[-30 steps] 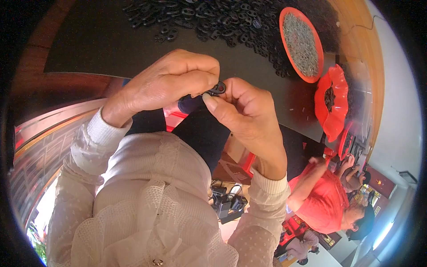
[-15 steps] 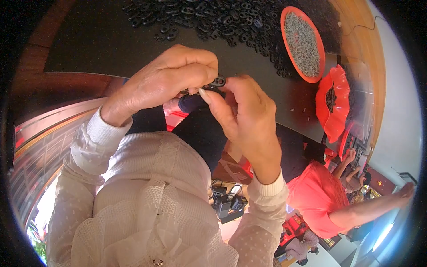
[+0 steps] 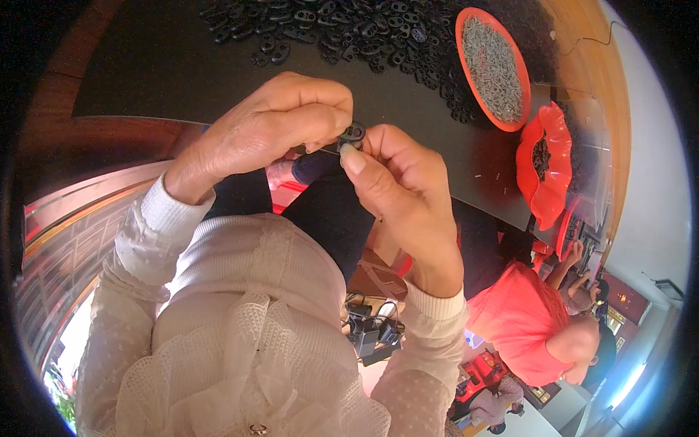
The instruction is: The person assembles plastic cord locks by taking plastic housing pieces, inner plungers, and small springs from trays and the table, inserting the springs into the components, and pressing the plastic pieces together by hand.
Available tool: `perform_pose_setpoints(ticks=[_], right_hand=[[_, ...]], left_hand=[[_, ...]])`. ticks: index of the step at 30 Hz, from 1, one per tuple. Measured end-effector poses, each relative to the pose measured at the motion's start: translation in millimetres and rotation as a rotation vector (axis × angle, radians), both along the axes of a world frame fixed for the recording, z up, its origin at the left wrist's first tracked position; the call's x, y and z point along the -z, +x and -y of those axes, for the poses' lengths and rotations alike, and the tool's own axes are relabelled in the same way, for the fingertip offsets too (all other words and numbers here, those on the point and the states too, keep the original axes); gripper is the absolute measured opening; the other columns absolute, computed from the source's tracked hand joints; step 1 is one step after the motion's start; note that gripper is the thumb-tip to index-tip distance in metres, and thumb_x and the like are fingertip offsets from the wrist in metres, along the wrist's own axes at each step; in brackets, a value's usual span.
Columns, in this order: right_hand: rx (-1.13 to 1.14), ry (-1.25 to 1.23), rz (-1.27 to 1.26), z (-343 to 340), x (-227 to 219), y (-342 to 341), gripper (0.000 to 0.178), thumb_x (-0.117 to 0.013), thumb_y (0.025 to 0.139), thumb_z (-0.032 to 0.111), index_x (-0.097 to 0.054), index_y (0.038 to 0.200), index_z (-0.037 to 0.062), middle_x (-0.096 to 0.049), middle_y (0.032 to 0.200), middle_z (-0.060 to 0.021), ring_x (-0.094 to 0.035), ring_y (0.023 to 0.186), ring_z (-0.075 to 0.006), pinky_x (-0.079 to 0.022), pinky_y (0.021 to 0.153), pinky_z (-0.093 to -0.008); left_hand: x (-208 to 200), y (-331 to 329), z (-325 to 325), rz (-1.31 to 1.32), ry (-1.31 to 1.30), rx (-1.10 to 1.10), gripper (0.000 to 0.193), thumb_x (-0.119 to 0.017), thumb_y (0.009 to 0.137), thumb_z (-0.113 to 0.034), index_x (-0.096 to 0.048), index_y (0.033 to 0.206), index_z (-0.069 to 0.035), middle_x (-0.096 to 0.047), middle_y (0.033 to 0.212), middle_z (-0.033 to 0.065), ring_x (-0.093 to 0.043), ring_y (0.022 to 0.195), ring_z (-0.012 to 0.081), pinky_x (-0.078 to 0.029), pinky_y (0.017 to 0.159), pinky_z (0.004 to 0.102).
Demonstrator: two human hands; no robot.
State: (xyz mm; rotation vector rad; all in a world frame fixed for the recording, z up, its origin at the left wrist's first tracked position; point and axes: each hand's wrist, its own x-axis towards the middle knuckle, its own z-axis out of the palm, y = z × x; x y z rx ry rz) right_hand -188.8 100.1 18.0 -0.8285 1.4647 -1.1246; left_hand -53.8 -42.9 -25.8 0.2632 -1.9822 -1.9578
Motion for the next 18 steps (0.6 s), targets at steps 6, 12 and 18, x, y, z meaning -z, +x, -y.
perform_pose_setpoints(ticks=[6, 12, 18], right_hand=[[-0.043, 0.015, 0.007, 2.4, -3.8, -1.6, 0.024, -0.063, 0.093, 0.022, -0.053, 0.081, 0.0032, -0.042, 0.065, 0.0076, -0.032, 0.055, -0.0008, -0.023, 0.047, -0.0194], [-0.073, 0.046, 0.058, 5.0, -4.6, -4.3, 0.023, -0.063, 0.093, 0.021, -0.053, 0.082, 0.0032, -0.041, 0.065, 0.008, -0.033, 0.055, -0.0011, -0.025, 0.047, -0.0204], [-0.016, -0.18, -0.644, 8.8, 5.1, 7.4, 0.022, -0.069, 0.087, 0.019, -0.055, 0.089, 0.0015, -0.046, 0.067, 0.0, -0.043, 0.053, -0.0117, -0.035, 0.046, -0.0266]], left_hand=[[-2.2, 1.8, 2.5, 0.014, 0.035, 0.069, 0.022, -0.048, 0.084, -0.017, -0.046, 0.066, -0.005, -0.042, 0.058, -0.0029, -0.039, 0.051, 0.0044, -0.03, 0.046, 0.0235], [-5.0, 2.0, 2.7, 0.044, 0.041, 0.067, 0.022, -0.048, 0.084, -0.018, -0.046, 0.067, -0.005, -0.043, 0.058, -0.0026, -0.04, 0.051, 0.0043, -0.03, 0.046, 0.0229], [-7.6, 3.2, 2.1, 0.064, 0.065, 0.033, 0.021, -0.048, 0.083, -0.018, -0.045, 0.066, -0.005, -0.042, 0.058, -0.002, -0.04, 0.052, 0.005, -0.031, 0.047, 0.0231]])
